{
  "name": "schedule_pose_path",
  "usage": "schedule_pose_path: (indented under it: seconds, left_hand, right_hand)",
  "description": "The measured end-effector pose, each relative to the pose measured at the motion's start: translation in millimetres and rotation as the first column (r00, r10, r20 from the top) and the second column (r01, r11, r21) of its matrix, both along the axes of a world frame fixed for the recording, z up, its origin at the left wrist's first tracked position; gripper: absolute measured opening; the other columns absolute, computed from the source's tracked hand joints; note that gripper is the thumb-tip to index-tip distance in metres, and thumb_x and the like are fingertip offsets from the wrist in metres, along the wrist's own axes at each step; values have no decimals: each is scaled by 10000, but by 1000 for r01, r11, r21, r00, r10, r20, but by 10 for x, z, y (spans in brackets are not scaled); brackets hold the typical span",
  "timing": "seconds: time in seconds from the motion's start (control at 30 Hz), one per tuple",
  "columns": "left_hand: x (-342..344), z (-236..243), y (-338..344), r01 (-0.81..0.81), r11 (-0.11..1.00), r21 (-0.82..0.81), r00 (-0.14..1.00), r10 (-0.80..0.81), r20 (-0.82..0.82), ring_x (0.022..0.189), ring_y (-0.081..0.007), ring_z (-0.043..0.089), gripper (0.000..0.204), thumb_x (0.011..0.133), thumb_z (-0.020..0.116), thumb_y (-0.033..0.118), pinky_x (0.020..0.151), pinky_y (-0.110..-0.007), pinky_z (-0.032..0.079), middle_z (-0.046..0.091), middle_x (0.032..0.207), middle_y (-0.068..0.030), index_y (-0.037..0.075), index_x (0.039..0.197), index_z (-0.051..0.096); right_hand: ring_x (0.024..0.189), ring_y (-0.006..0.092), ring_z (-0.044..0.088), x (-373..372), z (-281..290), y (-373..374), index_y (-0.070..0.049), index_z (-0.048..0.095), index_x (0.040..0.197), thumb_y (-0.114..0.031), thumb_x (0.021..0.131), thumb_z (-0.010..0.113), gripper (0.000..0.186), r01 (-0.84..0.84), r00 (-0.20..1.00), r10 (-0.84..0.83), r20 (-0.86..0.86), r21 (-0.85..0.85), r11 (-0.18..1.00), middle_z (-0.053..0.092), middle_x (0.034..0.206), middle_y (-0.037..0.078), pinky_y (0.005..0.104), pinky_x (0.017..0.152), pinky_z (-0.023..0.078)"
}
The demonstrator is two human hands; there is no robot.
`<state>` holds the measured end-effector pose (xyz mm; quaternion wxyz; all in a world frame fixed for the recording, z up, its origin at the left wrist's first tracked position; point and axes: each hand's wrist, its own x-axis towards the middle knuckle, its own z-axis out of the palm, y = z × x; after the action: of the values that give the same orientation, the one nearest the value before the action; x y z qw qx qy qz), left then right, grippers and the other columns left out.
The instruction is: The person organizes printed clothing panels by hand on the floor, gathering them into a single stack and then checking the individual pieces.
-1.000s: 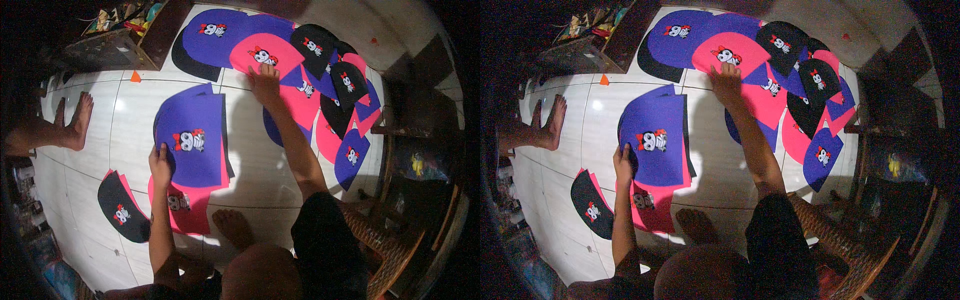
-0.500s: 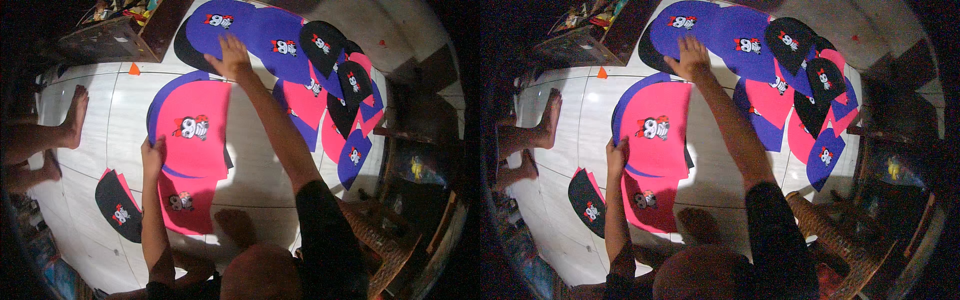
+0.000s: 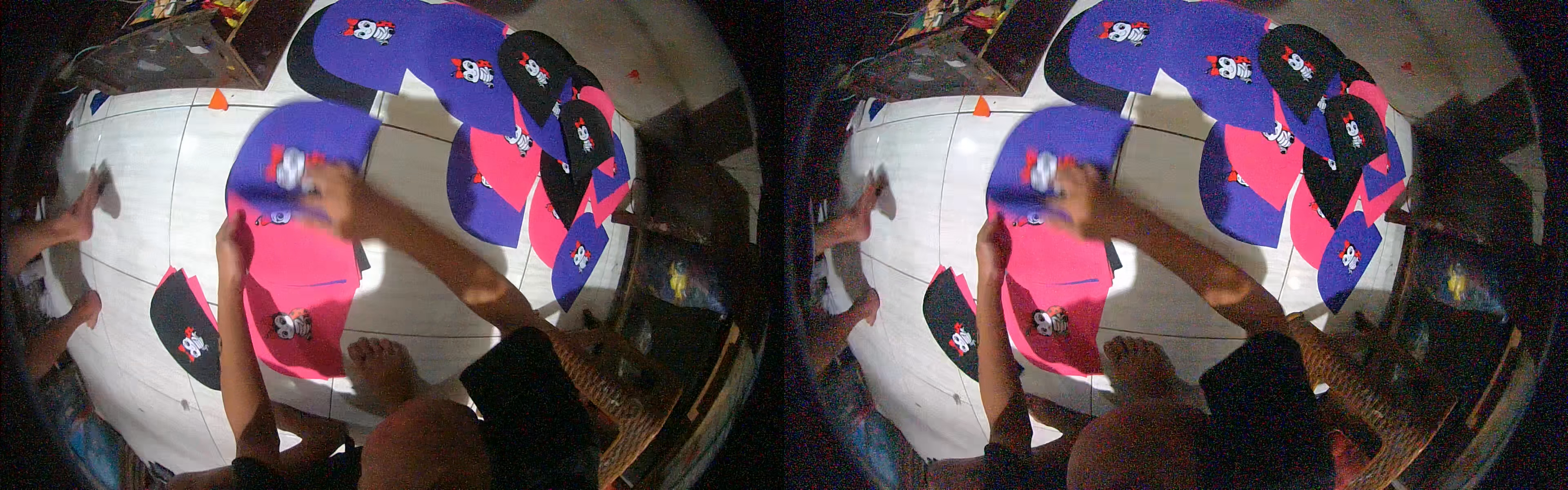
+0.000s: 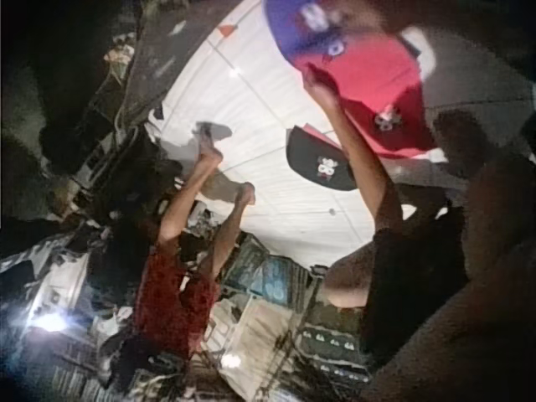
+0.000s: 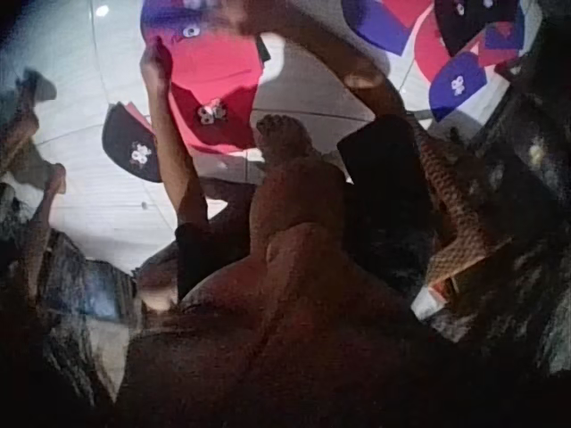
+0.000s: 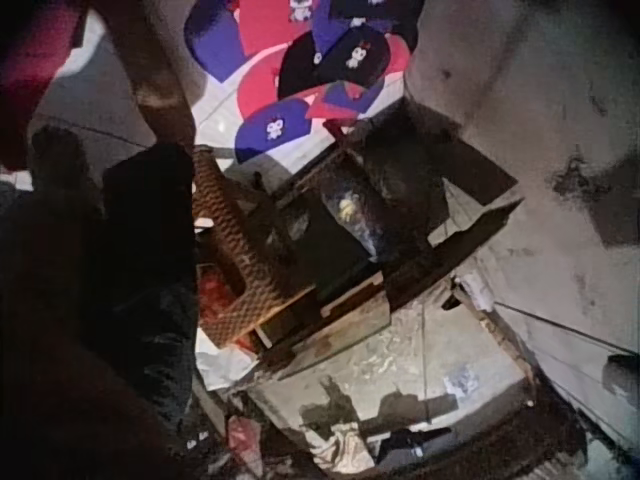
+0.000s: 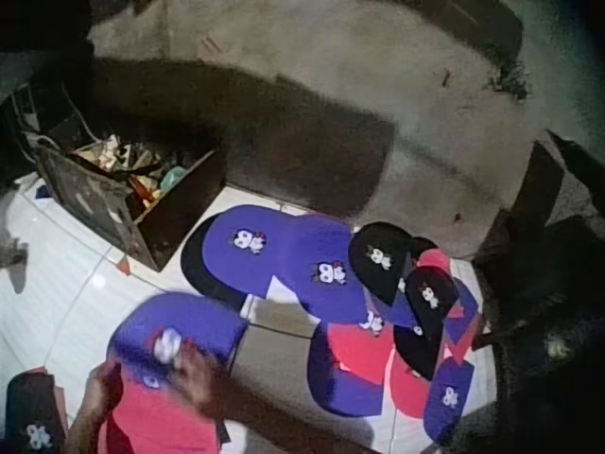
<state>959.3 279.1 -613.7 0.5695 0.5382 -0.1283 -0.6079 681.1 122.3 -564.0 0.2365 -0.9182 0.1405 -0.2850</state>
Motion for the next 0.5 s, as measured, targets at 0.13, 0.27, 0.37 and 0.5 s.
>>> schedule_pose_path:
  seconds: [0.13, 0.27, 0.37, 0.5]
  left_hand:
    - [-352, 400, -263, -52, 992, 118, 991, 37, 127, 1147, -217, 592, 524, 1026, 489, 398, 1009, -357, 438, 616, 1282, -156, -31, 1324, 533]
    - [-427, 577, -273, 184, 961, 207, 846, -262, 464, 1047, -195, 636, 417, 987, 596, 267, 938, -335, 483, 665, 1191, -145, -49, 1259, 567]
    - [-418, 521, -310, 108, 975, 193, 929, -168, 329, 974, -179, 658, 348, 935, 666, 139, 886, -310, 504, 693, 1125, -132, -56, 1212, 588]
    - [-617, 500, -289, 66, 994, 89, 855, -102, 509, 867, -162, 639, 279, 942, 663, 132, 826, -294, 498, 693, 1015, -93, -50, 1147, 609]
  right_hand:
    - [1220, 385, 525, -440, 295, 80, -80, 659, 1145, -441, 836, 729, 480, -167, 978, 190, -80, 232, 958, 571, 1275, 204, 548, 1003, 386]
    - [1365, 407, 378, -1354, -94, -1306, -37, 522, 1354, -490, 866, 685, 686, 767, 576, -732, -364, -66, 638, 467, 1413, 226, 593, 1111, 275]
    - [1408, 451, 298, -1677, -307, -1477, -43, 433, 1443, -450, 931, 609, 677, 788, 228, -927, -299, -502, 356, 362, 1507, 238, 638, 1123, 229]
    - [1362, 464, 352, -1382, -333, -1163, -35, 423, 1439, -314, 959, 534, 566, 591, 493, -825, -277, -589, 551, 388, 1489, 231, 675, 1090, 244]
